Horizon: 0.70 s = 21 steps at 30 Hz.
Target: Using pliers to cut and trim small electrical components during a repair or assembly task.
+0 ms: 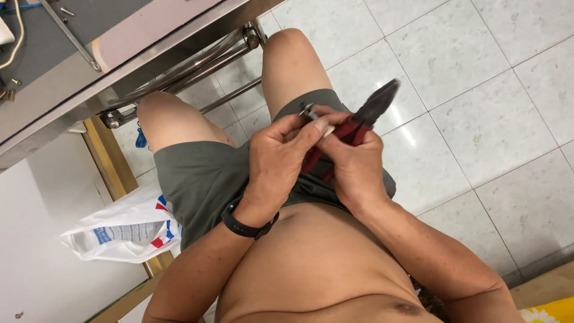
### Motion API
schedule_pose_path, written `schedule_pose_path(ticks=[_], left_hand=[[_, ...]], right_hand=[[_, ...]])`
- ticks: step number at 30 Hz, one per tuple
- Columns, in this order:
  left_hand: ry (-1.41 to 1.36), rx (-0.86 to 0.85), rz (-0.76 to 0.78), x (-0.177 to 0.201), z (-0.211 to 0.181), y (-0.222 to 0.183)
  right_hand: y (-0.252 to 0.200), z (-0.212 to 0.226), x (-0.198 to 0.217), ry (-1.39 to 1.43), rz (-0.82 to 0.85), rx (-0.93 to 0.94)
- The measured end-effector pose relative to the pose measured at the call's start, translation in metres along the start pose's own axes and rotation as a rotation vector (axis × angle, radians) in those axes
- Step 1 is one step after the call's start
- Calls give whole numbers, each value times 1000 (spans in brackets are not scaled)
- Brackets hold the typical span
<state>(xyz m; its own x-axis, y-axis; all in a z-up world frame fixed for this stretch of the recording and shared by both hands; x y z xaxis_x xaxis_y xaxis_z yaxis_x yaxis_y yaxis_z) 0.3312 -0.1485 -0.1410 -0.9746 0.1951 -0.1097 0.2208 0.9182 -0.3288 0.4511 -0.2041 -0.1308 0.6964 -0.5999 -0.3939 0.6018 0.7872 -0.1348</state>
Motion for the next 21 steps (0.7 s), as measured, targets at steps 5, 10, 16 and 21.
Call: schedule_pose_path(ticks=[5, 10, 16, 21], left_hand=[[-12, 52, 3, 13, 16, 8], [6, 23, 53, 30, 0, 20], [583, -198, 110, 45, -15, 32], [820, -314, 156, 26, -10, 41]], right_hand=[[-1, -8, 0, -58, 94, 2], [-10, -29, 29, -88, 52, -151], [-42, -51, 47, -11, 522, -232], [-43, -25, 57, 100, 555, -160]])
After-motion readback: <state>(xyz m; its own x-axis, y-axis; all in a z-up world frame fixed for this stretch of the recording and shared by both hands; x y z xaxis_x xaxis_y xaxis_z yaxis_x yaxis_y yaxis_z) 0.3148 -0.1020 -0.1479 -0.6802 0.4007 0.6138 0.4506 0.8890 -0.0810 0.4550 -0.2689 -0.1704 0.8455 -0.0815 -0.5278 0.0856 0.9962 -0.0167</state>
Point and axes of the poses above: each hand's wrist, its own y-axis towards the middle knuckle, its own x-axis out of the back of the hand, z = x × y, the point moved 8 cm from there along y, towards the middle knuckle, and after that the axes turned 7 degrees about x, right-handed, at the moved point
